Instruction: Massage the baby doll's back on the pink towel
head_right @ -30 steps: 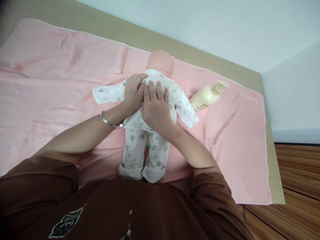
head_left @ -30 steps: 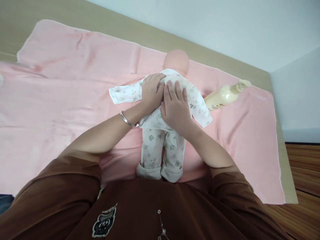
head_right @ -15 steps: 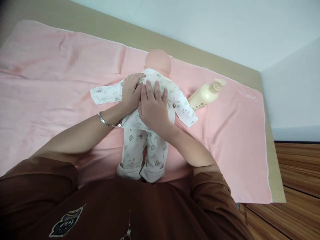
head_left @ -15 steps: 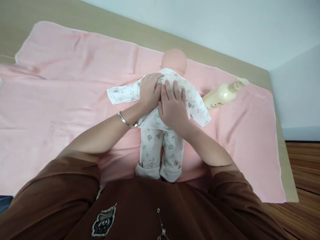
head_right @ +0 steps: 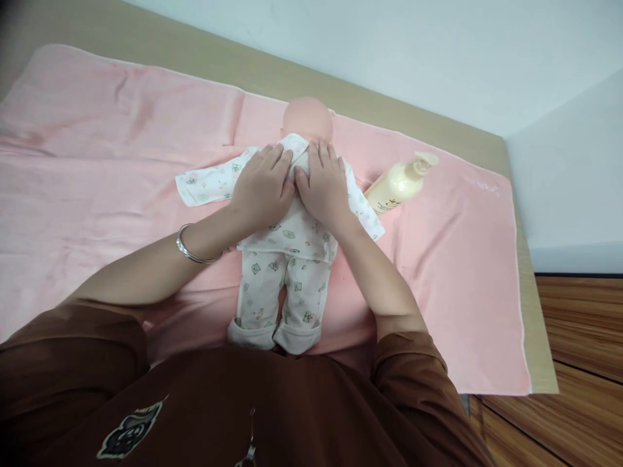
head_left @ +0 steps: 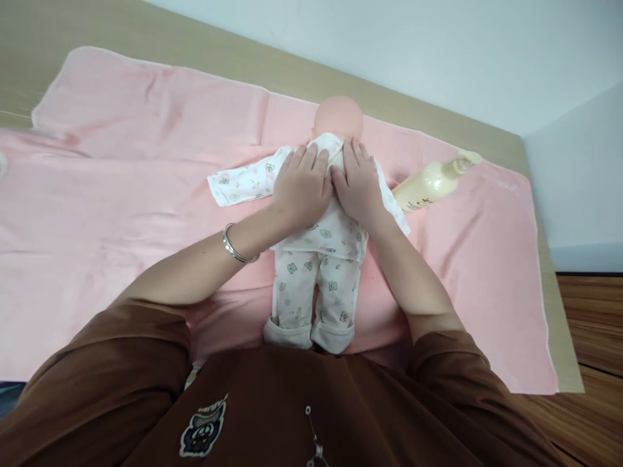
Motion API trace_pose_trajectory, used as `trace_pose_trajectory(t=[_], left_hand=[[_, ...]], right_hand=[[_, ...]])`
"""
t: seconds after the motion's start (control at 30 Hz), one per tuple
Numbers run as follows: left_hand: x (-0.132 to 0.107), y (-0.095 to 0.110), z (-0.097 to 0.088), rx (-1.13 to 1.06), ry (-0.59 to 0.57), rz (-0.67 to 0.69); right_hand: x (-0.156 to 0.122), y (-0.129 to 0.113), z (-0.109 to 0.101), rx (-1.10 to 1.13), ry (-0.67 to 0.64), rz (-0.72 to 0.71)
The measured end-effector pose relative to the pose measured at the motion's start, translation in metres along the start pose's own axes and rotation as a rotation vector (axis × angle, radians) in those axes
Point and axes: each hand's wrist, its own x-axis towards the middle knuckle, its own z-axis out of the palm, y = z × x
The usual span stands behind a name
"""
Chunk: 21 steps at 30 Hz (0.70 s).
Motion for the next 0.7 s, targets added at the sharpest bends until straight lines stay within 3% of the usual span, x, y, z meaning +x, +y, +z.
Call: trace_pose_trajectory(t=[0.1, 0.2, 0.37, 0.47, 0.57, 0.7], left_hand=[[0.007, -0.003, -0.002, -0.018, -0.022, -0.011], [0.02, -0.021, 0.002, -0.054, -0.019, -0.05], [0.03, -0.042, 0.016, -0.084, 0.089, -0.063], [0.024, -0.033, 0.017, -0.073, 0.067, -0.06], [0.01, -0.011, 0.007, -0.033, 0.0, -0.026], [-0.002, 0.009, -0.007, -0.006, -0.092, 0.037]], right_hand=[[-0.011, -0.003, 0.001, -0.064, -0.008, -0.018], [-0.027, -0.013, 0.006, -0.1, 0.016, -0.087], [-0.042, -0.027, 0.012, -0.092, 0.069, -0.099], [-0.028, -0.018, 0.005, -0.036, 0.014, -0.103], [-0.004, 0.002, -0.003, -0.008, -0.043, -0.05], [0.012, 0.02, -0.003, -0.035, 0.01, 0.009]])
